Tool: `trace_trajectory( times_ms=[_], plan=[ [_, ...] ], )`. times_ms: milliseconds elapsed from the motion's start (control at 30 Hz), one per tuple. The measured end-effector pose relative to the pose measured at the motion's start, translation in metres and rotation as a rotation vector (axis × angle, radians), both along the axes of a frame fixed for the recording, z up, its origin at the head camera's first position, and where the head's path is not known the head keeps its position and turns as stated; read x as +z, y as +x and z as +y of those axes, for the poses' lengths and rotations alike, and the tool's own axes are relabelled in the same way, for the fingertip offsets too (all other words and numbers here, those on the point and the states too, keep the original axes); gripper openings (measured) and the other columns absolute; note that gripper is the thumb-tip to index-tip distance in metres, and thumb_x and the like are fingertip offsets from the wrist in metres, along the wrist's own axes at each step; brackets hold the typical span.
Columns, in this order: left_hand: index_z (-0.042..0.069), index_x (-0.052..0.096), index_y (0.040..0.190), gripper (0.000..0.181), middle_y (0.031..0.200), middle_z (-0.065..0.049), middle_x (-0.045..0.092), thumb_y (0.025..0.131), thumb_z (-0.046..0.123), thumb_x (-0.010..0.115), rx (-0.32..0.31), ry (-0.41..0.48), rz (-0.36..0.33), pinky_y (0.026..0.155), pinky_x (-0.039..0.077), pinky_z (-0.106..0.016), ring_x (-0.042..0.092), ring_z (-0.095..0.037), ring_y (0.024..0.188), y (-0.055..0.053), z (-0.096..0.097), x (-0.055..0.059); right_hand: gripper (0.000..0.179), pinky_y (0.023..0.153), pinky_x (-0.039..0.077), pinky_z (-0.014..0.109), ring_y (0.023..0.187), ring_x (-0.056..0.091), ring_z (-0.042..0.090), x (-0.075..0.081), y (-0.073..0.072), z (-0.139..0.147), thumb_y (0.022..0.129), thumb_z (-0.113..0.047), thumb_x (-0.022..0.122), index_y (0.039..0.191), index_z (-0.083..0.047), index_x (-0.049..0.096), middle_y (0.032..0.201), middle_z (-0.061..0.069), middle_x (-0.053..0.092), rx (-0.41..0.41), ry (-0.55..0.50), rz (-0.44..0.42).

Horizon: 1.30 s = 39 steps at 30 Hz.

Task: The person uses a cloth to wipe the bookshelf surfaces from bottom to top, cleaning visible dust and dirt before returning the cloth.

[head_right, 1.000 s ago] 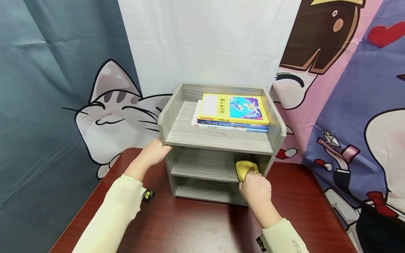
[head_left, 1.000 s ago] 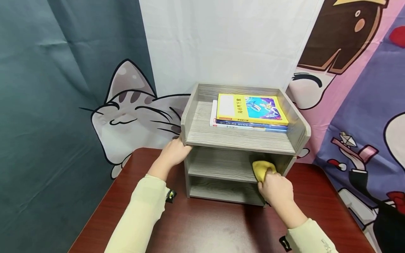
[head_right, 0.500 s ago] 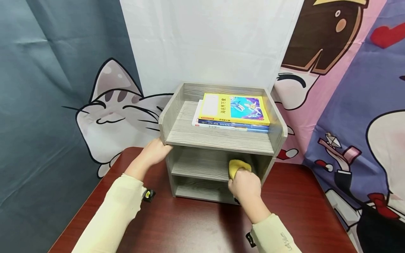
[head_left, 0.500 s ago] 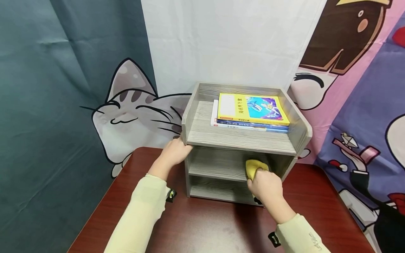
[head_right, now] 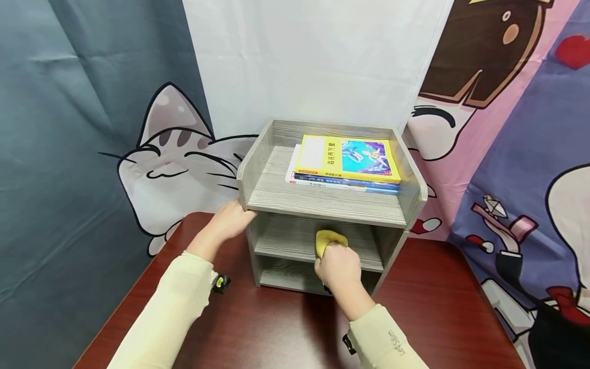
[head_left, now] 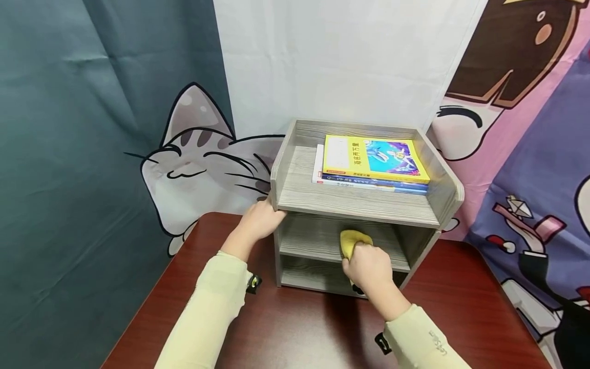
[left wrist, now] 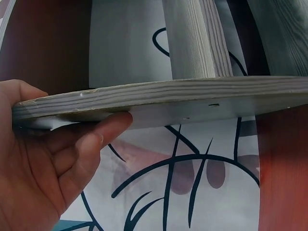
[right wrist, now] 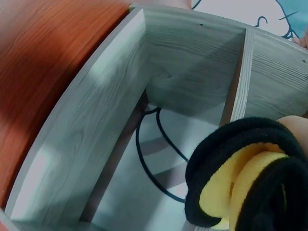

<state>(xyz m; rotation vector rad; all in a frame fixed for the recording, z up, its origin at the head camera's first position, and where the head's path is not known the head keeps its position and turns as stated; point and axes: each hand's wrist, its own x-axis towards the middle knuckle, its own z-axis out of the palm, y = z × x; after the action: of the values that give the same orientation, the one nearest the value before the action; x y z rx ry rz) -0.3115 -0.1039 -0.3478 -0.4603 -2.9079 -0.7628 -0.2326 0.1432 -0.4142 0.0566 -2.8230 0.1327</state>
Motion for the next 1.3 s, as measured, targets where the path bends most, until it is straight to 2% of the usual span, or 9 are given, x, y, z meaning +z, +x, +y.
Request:
trace_trajectory(
  times_ms=[200,400,600,800,1067,1300],
  plan=[
    [0.01,0.038,0.14,0.057,0.119,-0.018,0.059,0.092,0.041,0.042,-0.004,-0.005,-0.001,0.086,0.043,-0.049,0.057,-0.036,0.104,0.001,0.001,0.001,0.032,0.045,0.043,0.047,0.055,0.057,0.035,0.001,0.004,0.017,0.07,-0.031,0.068,0.063,-0.005,0.05,0.057,0.013,0.056,-0.001,0.029,-0.006],
    [0.009,0.042,0.137,0.055,0.118,-0.017,0.059,0.092,0.041,0.042,0.003,0.006,0.006,0.085,0.043,-0.049,0.057,-0.036,0.104,0.0,0.001,-0.001,0.032,0.041,0.04,0.049,0.051,0.055,0.037,0.001,0.009,0.046,0.069,-0.028,0.068,0.058,-0.005,0.048,0.054,0.014,0.054,-0.032,0.038,0.035],
    [0.011,0.041,0.138,0.056,0.119,-0.017,0.059,0.092,0.044,0.04,-0.025,0.006,0.004,0.085,0.043,-0.049,0.057,-0.036,0.104,-0.001,0.002,-0.001,0.031,0.039,0.039,0.049,0.048,0.053,0.038,0.001,0.015,0.065,0.067,-0.023,0.067,0.056,-0.005,0.046,0.051,0.014,0.05,-0.053,0.064,0.055],
    [0.012,0.041,0.138,0.056,0.12,-0.017,0.059,0.092,0.044,0.041,-0.016,0.016,0.005,0.086,0.043,-0.049,0.057,-0.036,0.105,-0.001,0.0,-0.001,0.032,0.039,0.04,0.049,0.049,0.054,0.039,0.0,0.012,0.051,0.067,-0.024,0.069,0.056,-0.006,0.045,0.052,0.014,0.051,-0.034,0.061,0.065],
    [0.01,0.044,0.135,0.054,0.117,-0.017,0.06,0.092,0.042,0.042,-0.02,0.003,0.016,0.084,0.043,-0.049,0.058,-0.037,0.103,-0.001,0.001,0.0,0.032,0.045,0.044,0.047,0.054,0.058,0.036,-0.002,0.0,0.01,0.068,-0.029,0.07,0.061,-0.005,0.05,0.056,0.011,0.053,0.008,0.063,0.048],
    [0.009,0.042,0.136,0.055,0.116,-0.019,0.06,0.092,0.041,0.042,-0.014,-0.008,0.02,0.083,0.043,-0.05,0.058,-0.038,0.102,0.0,0.0,0.0,0.034,0.043,0.045,0.044,0.053,0.058,0.032,-0.006,-0.007,-0.018,0.068,-0.031,0.072,0.065,-0.004,0.052,0.056,0.011,0.05,0.043,0.096,0.089]
  ],
)
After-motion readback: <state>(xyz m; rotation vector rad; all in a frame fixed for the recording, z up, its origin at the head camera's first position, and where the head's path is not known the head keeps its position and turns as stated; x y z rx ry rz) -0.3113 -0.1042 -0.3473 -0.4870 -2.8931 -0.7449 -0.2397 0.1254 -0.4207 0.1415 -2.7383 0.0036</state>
